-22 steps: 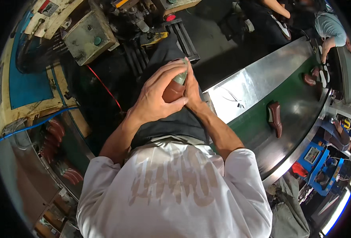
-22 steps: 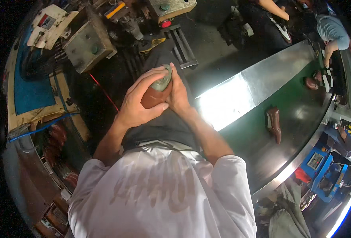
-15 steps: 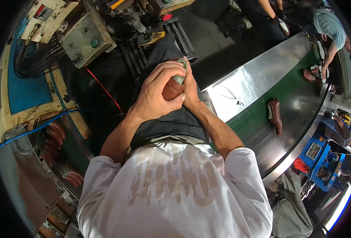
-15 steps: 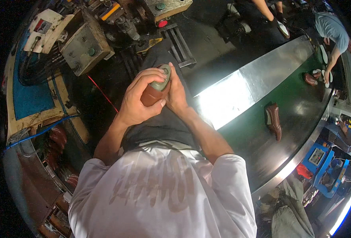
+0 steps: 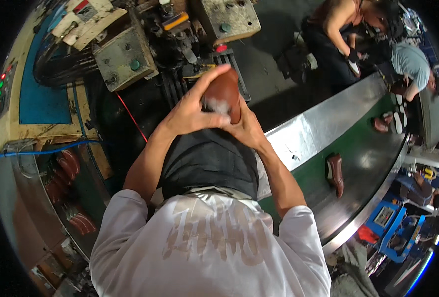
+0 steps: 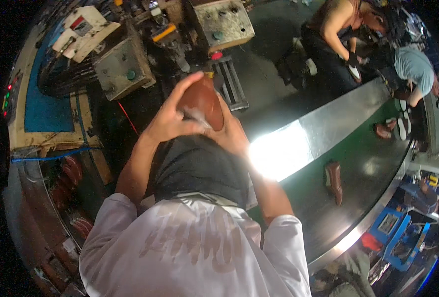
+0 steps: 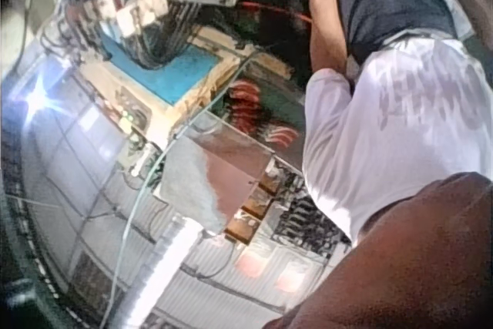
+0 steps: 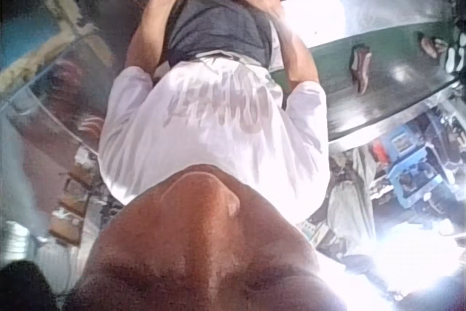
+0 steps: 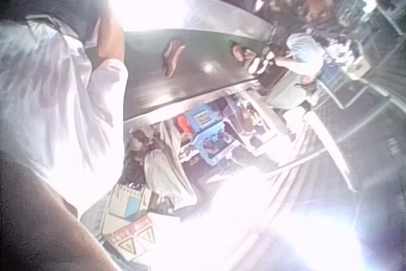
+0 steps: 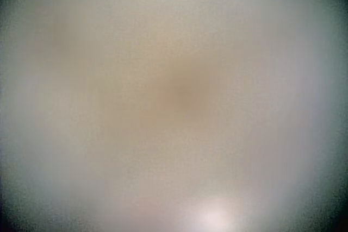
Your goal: The person picks up brown leather shoes and white insoles from a conveyor belt. They place the insoles into the shoes and press them into a machine to secure them. The person then places the assembled shoes onto a shelf and repeats the process for multiple pairs.
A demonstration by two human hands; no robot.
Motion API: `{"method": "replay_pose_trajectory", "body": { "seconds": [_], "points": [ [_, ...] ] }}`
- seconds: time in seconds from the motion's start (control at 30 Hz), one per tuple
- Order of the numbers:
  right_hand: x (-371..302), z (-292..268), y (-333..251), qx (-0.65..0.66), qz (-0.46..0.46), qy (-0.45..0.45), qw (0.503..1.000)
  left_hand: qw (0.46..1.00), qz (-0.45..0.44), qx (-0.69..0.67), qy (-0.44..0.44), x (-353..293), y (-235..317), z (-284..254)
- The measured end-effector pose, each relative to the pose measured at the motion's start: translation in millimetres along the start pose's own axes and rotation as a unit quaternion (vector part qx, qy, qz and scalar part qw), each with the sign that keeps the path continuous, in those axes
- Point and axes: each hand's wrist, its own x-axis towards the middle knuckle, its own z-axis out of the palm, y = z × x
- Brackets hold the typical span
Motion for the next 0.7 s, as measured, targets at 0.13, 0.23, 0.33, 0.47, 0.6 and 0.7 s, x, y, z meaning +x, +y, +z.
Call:
{"method": "replay_pose_trajectory", "body": {
  "seconds": [0.13,0.23,0.33,0.47,0.6,0.7],
  "points": [
    [-19.1,24.0,-47.6,-0.023,0.034,0.049,0.998,0.97,-0.106,-0.119,0.183,23.6,-31.5,-21.8],
    [-29.5,41.4,-68.3,-0.386,-0.118,0.014,0.915,0.932,-0.166,-0.161,0.279,21.3,-50.2,-40.2],
    [-7.1,45.6,-74.0,-0.44,-0.159,-0.006,0.884,0.914,-0.211,-0.208,0.279,16.2,-32.2,-61.5],
    [39.7,40.0,-101.8,-0.409,-0.219,-0.02,0.885,0.941,-0.171,0.012,0.291,-4.4,-10.3,-138.5],
    [118.0,35.5,-129.2,-0.406,-0.287,0.038,0.867,0.693,0.098,0.552,0.454,-13.5,19.8,-272.8],
    [197.1,41.4,-143.5,-0.416,-0.314,0.079,0.85,0.509,0.117,0.706,0.478,4.9,31.5,-352.8]
  ]
}}
